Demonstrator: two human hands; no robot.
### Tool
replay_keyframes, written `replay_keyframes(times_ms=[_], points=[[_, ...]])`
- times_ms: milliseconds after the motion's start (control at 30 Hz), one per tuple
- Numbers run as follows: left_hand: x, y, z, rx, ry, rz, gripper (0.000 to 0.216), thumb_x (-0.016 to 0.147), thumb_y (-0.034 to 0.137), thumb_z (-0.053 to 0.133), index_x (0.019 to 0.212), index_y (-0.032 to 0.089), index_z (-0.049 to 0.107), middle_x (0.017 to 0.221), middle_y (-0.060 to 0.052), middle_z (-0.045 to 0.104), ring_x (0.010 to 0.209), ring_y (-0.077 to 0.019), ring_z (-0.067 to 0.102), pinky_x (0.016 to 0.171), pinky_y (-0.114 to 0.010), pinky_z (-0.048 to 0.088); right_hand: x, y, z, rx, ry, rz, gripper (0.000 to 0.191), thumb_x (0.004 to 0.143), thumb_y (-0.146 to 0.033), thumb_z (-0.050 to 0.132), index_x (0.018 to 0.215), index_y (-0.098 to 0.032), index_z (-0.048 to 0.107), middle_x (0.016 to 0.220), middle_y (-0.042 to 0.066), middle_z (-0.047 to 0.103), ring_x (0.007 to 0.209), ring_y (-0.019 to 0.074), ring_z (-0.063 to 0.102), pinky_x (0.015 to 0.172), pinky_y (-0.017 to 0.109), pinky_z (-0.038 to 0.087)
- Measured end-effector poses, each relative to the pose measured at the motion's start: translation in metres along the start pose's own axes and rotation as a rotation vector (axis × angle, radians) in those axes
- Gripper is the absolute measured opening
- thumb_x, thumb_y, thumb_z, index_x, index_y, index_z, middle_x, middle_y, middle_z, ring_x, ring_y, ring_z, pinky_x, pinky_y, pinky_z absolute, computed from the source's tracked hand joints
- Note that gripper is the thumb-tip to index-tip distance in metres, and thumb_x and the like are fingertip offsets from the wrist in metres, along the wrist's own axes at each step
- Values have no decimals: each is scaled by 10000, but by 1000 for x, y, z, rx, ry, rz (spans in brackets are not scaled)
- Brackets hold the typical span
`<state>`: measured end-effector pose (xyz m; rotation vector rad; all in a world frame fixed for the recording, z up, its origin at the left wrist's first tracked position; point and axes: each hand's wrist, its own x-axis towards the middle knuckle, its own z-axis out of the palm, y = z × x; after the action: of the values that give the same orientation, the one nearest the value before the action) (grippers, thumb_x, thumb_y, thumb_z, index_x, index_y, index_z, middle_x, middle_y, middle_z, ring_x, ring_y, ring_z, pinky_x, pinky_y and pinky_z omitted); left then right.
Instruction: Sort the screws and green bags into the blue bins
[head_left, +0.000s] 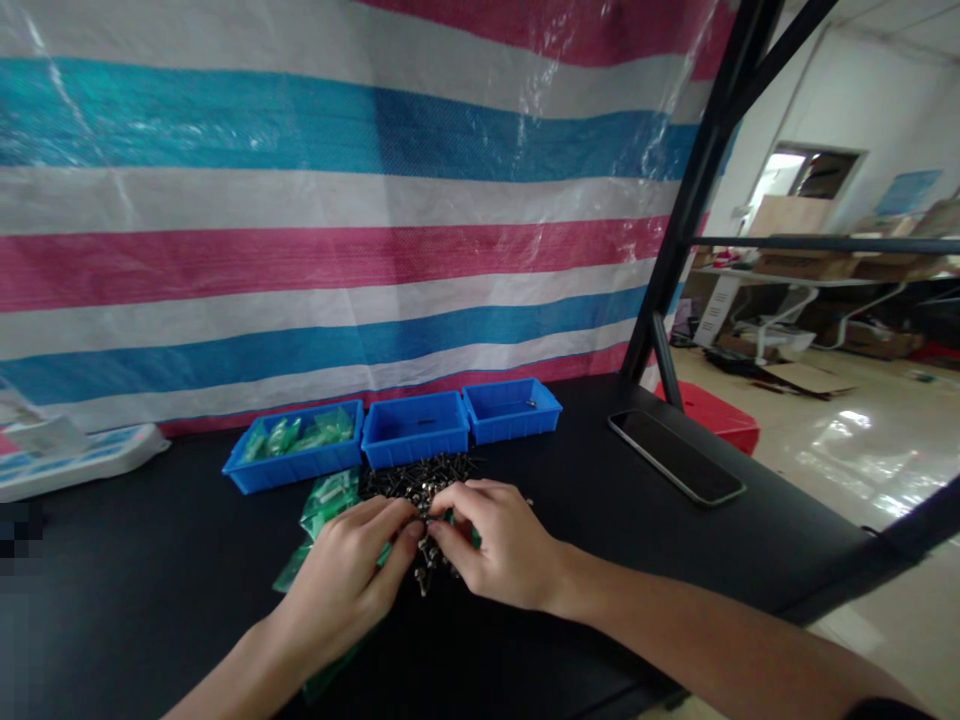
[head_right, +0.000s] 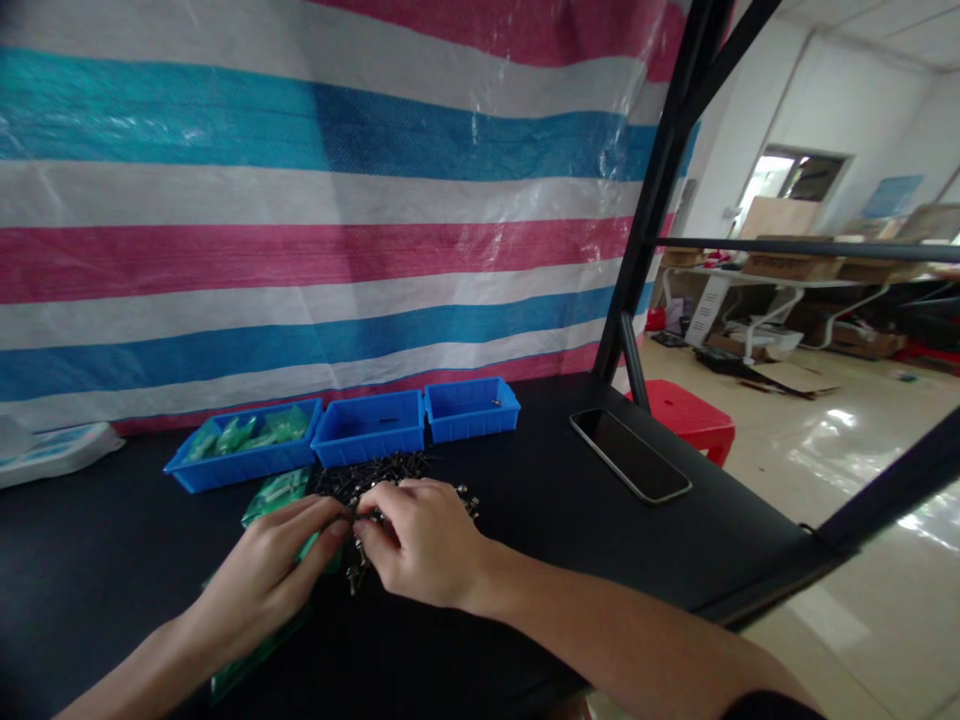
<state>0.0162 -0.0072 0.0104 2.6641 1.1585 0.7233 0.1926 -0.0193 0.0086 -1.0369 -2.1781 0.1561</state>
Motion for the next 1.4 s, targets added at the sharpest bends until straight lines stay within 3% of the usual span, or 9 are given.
replay_keyframes(times_ms=[333,567,733,867,967,1167,1400], points=[[-1,3,2,-2,-51,-29,289,898,259,306,701,190,506,651,-25,564,606,-159,550,571,-253,417,0,0,0,-29,62,-62,85,791,-160,504,841,-176,572,650,-1,610,605,124,554,612,226,395],[1,0,5,-79,-41,-36,184,883,262,364,969,208,516,840,-41,625,747,-174,605,661,-269,456,-1,3,3,-112,48,-10,143,831,-219,469,726,-177,556,601,-1,580,574,126,515,580,238,363],[2,1,5,-34,-67,-53,232,894,270,329,836,198,541,755,-36,616,696,-175,592,627,-263,444,-2,3,3,-124,16,0,182,841,-237,451,707,-176,559,589,0,568,570,125,512,572,237,359],[1,3,4,-33,-99,-82,269,903,280,296,812,189,533,741,-40,607,689,-175,582,623,-263,436,-1,0,-1,-51,9,41,113,825,-239,474,834,-176,568,615,-7,584,607,126,549,592,224,377],[0,3,4,-58,-118,-97,278,906,291,286,814,187,527,764,-44,607,707,-178,582,636,-266,436,0,-2,-2,17,12,64,172,790,-219,508,950,-165,541,607,-18,581,605,126,564,604,219,391],[1,5,4,-72,-139,-103,296,909,299,271,807,191,527,763,-46,601,714,-184,581,645,-275,437,-1,-1,0,3,24,29,82,787,-165,484,843,-171,542,602,-17,568,601,122,548,617,222,384],[0,3,8,-91,-127,-107,208,887,256,326,1003,207,491,873,-46,624,786,-191,602,681,-288,443,-1,-1,0,-35,24,4,86,803,-193,476,730,-174,518,591,-11,552,584,120,517,589,227,356]])
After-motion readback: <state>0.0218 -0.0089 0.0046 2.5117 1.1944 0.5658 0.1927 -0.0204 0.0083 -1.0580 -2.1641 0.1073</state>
